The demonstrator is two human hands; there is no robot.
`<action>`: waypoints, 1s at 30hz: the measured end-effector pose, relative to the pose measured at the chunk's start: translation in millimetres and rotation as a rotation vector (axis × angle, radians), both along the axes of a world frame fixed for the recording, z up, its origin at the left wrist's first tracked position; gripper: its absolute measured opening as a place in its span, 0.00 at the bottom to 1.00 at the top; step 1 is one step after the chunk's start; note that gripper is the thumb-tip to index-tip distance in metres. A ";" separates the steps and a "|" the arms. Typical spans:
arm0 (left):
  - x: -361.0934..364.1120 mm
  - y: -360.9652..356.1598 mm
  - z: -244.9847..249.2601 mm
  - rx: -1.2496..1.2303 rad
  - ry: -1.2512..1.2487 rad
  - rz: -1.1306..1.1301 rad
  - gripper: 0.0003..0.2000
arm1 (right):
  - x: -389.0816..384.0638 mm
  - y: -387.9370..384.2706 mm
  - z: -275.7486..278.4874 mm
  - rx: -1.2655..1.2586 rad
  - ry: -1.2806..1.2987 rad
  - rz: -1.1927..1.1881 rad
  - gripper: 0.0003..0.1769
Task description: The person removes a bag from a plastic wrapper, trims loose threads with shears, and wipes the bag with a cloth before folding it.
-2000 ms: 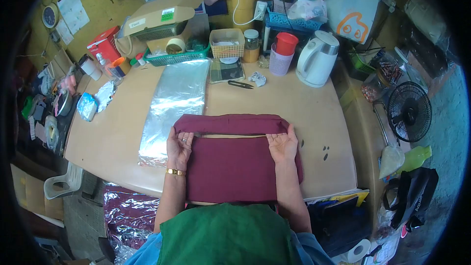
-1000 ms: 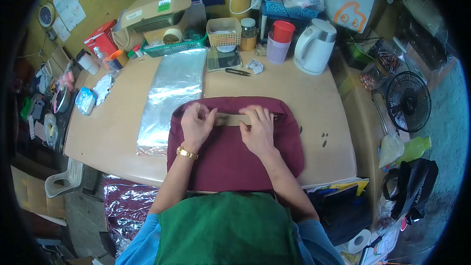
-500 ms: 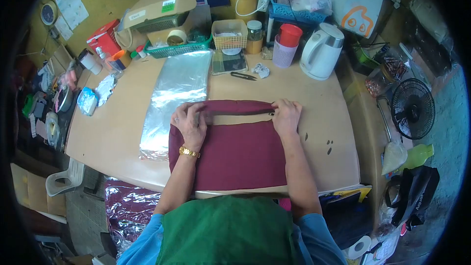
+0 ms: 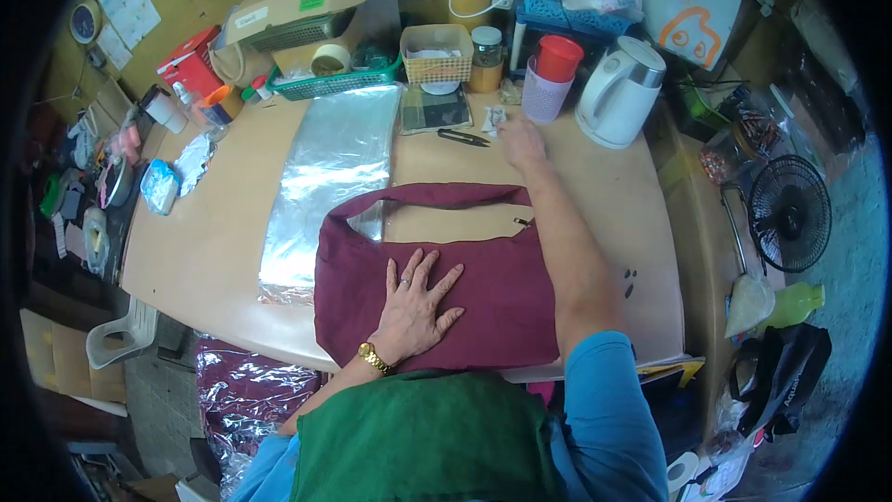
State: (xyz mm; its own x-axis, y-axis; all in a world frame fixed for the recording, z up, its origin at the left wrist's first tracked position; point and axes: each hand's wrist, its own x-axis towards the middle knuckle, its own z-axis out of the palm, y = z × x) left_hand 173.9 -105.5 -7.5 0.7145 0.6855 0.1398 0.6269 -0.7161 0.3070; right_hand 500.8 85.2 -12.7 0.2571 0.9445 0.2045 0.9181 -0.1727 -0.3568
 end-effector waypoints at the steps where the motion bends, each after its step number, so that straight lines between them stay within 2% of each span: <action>1: 0.0 0.3 1.1 -0.003 0.004 0.007 0.32 | -4.0 0.8 7.1 -0.003 0.004 0.007 0.12; 4: -1.2 0.4 4.0 -0.017 0.007 -0.015 0.34 | -9.5 7.4 16.0 -0.025 -0.038 -0.083 0.13; 7: -1.2 0.6 4.0 -0.009 0.002 -0.015 0.34 | 2.8 35.5 10.8 -0.133 0.076 -0.172 0.14; 9: -1.7 0.9 3.6 -0.055 -0.056 0.016 0.35 | 1.0 40.5 13.7 -0.121 -0.110 -0.181 0.19; 10: -1.8 1.6 4.5 -0.052 -0.055 0.021 0.35 | -2.6 42.8 13.4 -0.119 -0.110 -0.176 0.19; 12: -2.0 1.6 6.6 -0.067 -0.036 0.032 0.35 | -4.5 49.1 2.5 0.000 -0.180 -0.272 0.17; 16: -1.8 3.6 3.0 0.001 -0.056 0.013 0.35 | -1.1 47.7 10.4 0.098 -0.199 -0.199 0.12; 18: -2.5 2.9 1.7 0.015 -0.065 0.003 0.35 | 3.2 31.9 31.4 0.309 0.229 -0.082 0.08; 21: -2.9 2.3 2.3 0.003 -0.085 0.020 0.35 | -17.5 -34.8 55.5 0.175 0.521 0.277 0.04; 22: -2.4 2.5 2.9 0.003 -0.092 0.020 0.35 | -40.5 -69.4 54.3 0.110 0.582 0.385 0.03; 23: -2.6 2.3 3.6 -0.019 -0.081 0.028 0.36 | -55.1 -91.7 30.4 0.048 0.763 0.452 0.02; 24: -2.8 2.2 3.6 -0.040 -0.069 0.037 0.36 | -93.3 -134.8 74.9 -0.167 0.586 0.301 0.04; 26: -3.0 2.5 0.7 -0.039 -0.073 0.043 0.37 | -95.9 -163.8 22.1 0.231 0.214 0.602 0.05; 27: -3.1 2.3 -0.4 -0.038 -0.074 0.046 0.38 | -99.7 -178.4 16.2 0.240 0.070 0.683 0.05; 30: -3.4 2.8 3.2 -0.024 -0.072 0.033 0.37 | -103.4 -191.4 16.1 0.231 -0.027 0.655 0.05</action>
